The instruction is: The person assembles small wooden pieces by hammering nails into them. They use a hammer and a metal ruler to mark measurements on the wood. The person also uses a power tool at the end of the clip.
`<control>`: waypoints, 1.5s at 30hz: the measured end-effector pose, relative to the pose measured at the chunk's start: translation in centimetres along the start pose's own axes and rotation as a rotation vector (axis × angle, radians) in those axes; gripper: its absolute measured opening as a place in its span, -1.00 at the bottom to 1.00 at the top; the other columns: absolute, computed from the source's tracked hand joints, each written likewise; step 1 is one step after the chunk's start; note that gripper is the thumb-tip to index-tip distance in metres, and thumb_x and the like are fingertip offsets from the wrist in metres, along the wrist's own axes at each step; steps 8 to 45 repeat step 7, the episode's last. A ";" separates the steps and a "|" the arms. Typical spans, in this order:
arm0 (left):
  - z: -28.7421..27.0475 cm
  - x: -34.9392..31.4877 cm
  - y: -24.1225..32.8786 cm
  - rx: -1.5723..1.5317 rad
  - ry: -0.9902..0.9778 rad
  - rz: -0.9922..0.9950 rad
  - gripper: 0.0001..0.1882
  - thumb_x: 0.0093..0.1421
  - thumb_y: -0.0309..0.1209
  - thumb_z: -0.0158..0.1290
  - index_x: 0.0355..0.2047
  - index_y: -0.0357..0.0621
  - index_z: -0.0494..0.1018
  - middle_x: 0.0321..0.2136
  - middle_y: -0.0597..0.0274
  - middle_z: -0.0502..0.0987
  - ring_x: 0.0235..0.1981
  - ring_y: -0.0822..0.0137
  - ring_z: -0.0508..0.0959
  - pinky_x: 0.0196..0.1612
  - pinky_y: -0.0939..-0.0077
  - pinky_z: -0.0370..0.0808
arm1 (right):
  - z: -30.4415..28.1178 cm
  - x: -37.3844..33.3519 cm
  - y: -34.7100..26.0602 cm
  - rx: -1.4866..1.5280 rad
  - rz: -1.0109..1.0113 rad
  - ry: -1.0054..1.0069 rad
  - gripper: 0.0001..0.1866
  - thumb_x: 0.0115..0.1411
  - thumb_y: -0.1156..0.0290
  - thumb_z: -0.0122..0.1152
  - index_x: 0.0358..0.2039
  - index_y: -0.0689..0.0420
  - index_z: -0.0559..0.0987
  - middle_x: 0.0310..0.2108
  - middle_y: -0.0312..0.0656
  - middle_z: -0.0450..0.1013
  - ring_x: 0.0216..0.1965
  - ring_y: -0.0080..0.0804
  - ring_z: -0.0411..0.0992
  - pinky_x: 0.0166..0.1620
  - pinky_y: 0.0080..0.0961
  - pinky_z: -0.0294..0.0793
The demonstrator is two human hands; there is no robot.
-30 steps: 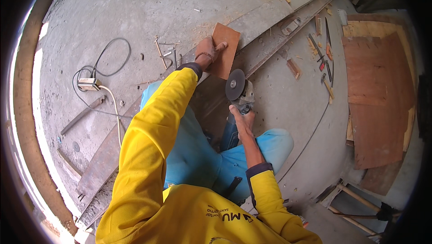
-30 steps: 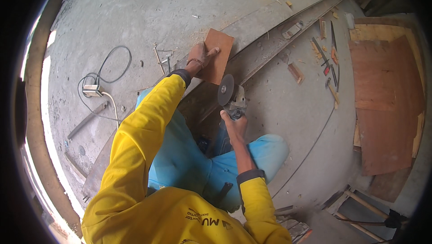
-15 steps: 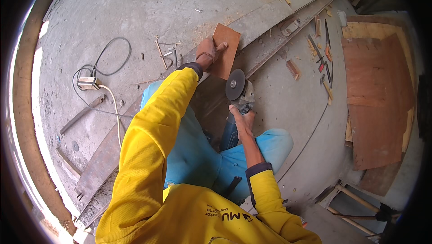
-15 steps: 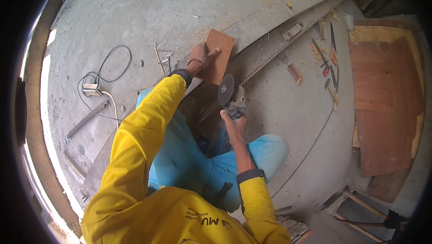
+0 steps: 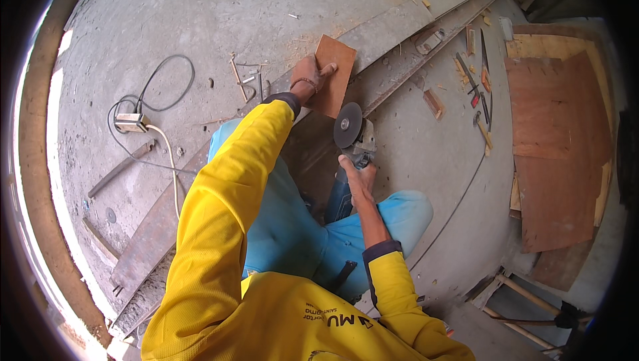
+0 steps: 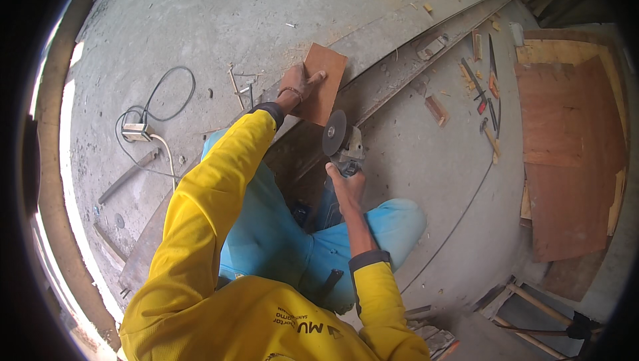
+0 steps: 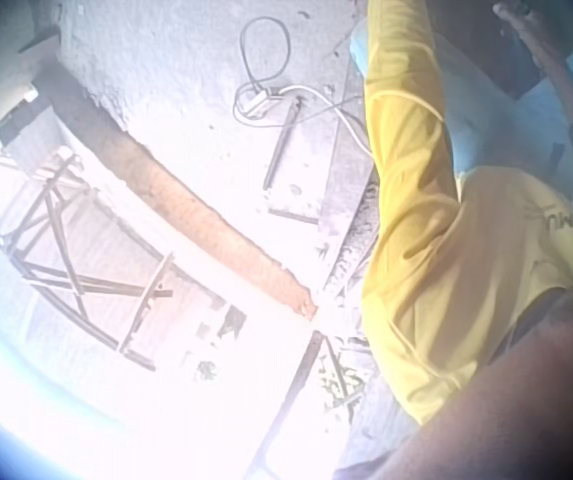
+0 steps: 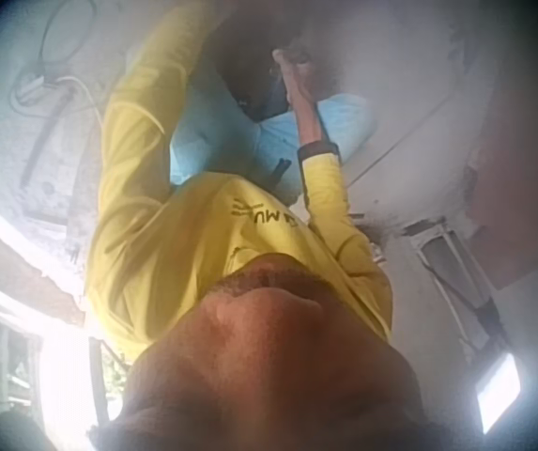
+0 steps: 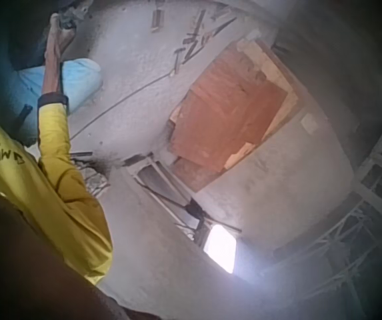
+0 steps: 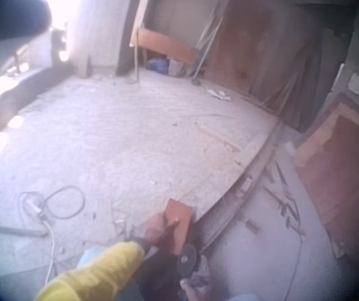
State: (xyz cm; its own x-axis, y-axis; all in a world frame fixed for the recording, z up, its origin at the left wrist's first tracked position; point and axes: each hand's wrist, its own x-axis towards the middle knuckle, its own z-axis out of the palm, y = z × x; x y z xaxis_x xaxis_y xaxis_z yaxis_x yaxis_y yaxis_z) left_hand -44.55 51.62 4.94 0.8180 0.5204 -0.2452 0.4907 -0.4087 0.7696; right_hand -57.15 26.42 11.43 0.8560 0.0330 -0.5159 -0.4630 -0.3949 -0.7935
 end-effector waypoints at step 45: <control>0.1 -0.1 0.2 -0.007 -0.011 -0.003 -0.30 0.12 0.15 0.25 -0.13 -0.35 0.53 -0.19 -0.27 0.62 -0.11 -0.19 0.63 -0.05 0.05 0.53 | -0.1 0.0 -0.1 0.010 0.020 0.004 -0.65 0.07 0.29 0.45 -0.19 0.22 0.66 -0.29 -0.24 0.61 -0.29 -0.45 0.52 -0.16 -0.40 0.48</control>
